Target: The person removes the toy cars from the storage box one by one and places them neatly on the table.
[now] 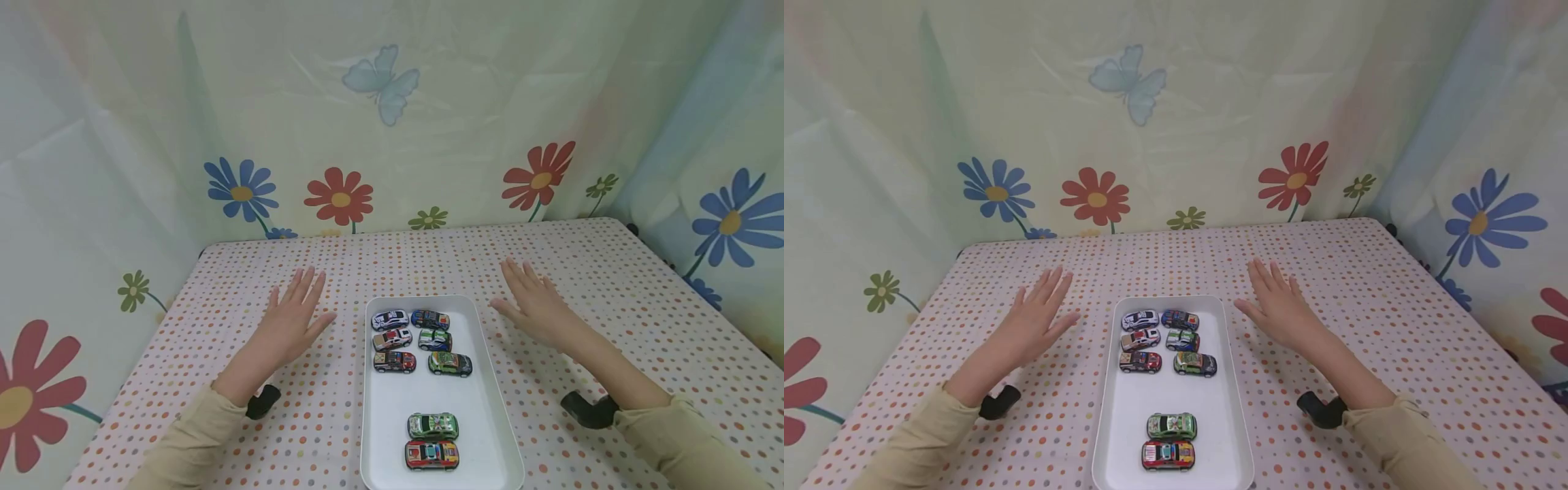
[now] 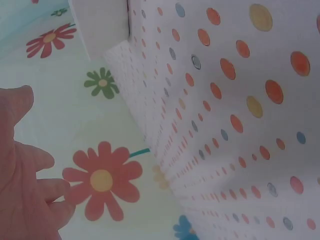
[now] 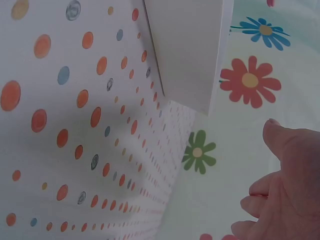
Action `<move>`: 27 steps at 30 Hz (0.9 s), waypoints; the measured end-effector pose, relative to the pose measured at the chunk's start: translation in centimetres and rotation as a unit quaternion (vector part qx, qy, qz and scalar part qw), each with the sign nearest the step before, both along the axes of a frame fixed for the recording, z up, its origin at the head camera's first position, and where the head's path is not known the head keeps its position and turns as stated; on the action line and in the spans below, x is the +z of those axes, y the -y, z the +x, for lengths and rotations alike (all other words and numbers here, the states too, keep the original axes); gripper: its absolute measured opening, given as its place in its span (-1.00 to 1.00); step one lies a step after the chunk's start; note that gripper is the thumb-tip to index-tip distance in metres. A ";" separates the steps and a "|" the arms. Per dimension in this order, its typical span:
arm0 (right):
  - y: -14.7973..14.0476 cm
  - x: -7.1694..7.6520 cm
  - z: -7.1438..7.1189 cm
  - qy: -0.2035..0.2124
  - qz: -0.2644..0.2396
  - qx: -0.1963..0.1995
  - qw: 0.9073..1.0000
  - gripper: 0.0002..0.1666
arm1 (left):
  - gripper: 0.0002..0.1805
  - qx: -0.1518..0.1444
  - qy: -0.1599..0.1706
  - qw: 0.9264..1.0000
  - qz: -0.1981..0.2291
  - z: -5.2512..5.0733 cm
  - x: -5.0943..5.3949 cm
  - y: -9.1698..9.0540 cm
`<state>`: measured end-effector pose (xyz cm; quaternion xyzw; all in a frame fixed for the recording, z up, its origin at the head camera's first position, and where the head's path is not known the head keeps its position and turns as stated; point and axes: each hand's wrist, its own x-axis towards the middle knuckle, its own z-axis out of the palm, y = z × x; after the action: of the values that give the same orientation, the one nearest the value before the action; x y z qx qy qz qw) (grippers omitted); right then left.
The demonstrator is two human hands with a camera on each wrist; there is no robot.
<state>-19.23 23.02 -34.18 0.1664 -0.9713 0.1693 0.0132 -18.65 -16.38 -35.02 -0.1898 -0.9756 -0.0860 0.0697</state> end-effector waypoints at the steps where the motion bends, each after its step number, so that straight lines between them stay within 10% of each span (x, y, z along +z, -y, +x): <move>1: 0.0 0.0 0.0 -0.001 0.000 0.001 1.000 -0.10 | -0.21 0.000 0.001 1.000 -0.001 0.0 0.0 0.0; 27: 0.0 -0.8 1.0 0.004 -0.019 0.026 0.999 -0.09 | -0.19 -0.030 -0.006 0.999 0.018 0.0 -0.6 -1.2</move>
<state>-18.22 23.03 -35.01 0.1909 -0.9632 0.1888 0.0077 -18.61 -15.18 -35.59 -0.2179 -0.9673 -0.1049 0.0760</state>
